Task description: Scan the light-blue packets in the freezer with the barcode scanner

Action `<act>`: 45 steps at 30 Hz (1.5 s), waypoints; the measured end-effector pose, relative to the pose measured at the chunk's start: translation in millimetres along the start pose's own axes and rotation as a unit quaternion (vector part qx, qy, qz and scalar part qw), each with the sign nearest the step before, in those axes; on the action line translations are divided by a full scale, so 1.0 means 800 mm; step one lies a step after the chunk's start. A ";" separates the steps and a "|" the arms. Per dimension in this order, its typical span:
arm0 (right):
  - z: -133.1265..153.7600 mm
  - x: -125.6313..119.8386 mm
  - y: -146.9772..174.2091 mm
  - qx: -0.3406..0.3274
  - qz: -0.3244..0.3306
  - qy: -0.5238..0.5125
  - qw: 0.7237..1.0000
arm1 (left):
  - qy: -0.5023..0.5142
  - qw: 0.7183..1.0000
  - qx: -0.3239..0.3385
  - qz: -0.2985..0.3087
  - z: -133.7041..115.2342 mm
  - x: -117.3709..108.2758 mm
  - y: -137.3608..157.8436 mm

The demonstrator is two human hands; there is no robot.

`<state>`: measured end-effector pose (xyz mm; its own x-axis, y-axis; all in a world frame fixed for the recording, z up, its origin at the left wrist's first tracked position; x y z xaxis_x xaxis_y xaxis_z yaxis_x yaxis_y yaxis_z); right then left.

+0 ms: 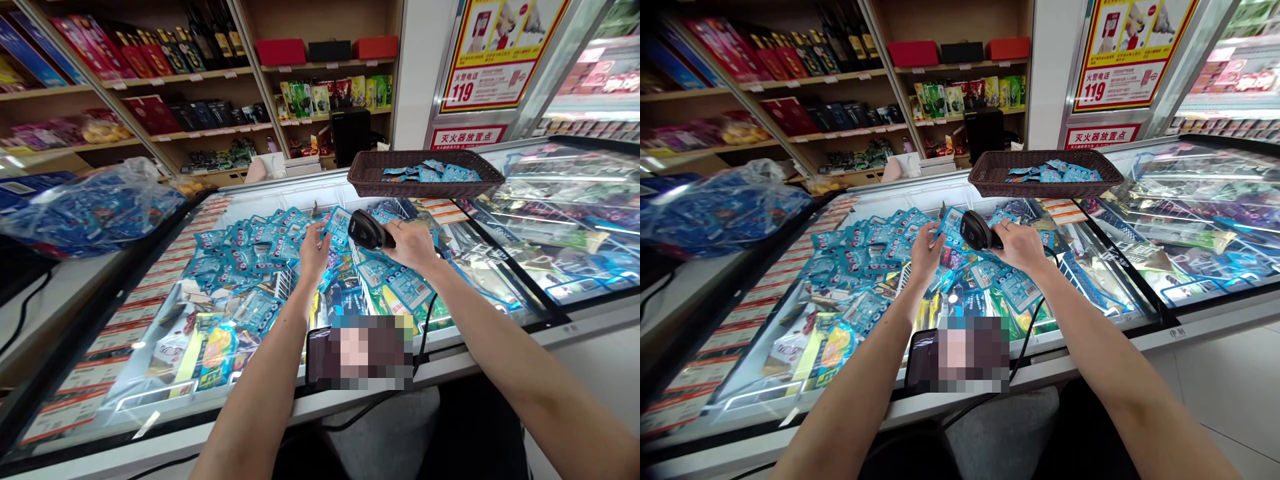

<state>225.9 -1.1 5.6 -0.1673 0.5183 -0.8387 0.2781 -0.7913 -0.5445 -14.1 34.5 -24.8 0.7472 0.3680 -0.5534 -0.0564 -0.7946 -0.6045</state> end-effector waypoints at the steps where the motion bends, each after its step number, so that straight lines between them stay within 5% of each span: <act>1: 0.000 0.000 0.000 -0.001 -0.003 -0.001 1.000 | 0.009 1.000 -0.004 -0.005 -0.001 0.000 0.000; 45: 0.001 0.005 0.000 -0.012 -0.020 0.000 1.000 | -0.047 0.998 0.028 -0.040 -0.023 -0.012 0.004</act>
<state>224.3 0.4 2.5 -0.1791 0.5493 -0.8162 0.2940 -0.7619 -0.5772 -9.2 19.4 -11.3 0.6861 0.4745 -0.5514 -0.0372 -0.7341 -0.6780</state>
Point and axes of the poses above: each hand's wrist, its own y-axis away from the middle knuckle, its own x-axis out of the palm, z = x × y, the point moved 1 cm from there along -y, towards the middle knuckle, and after that the axes turned 4 degrees about x, right-handed, at the moved point
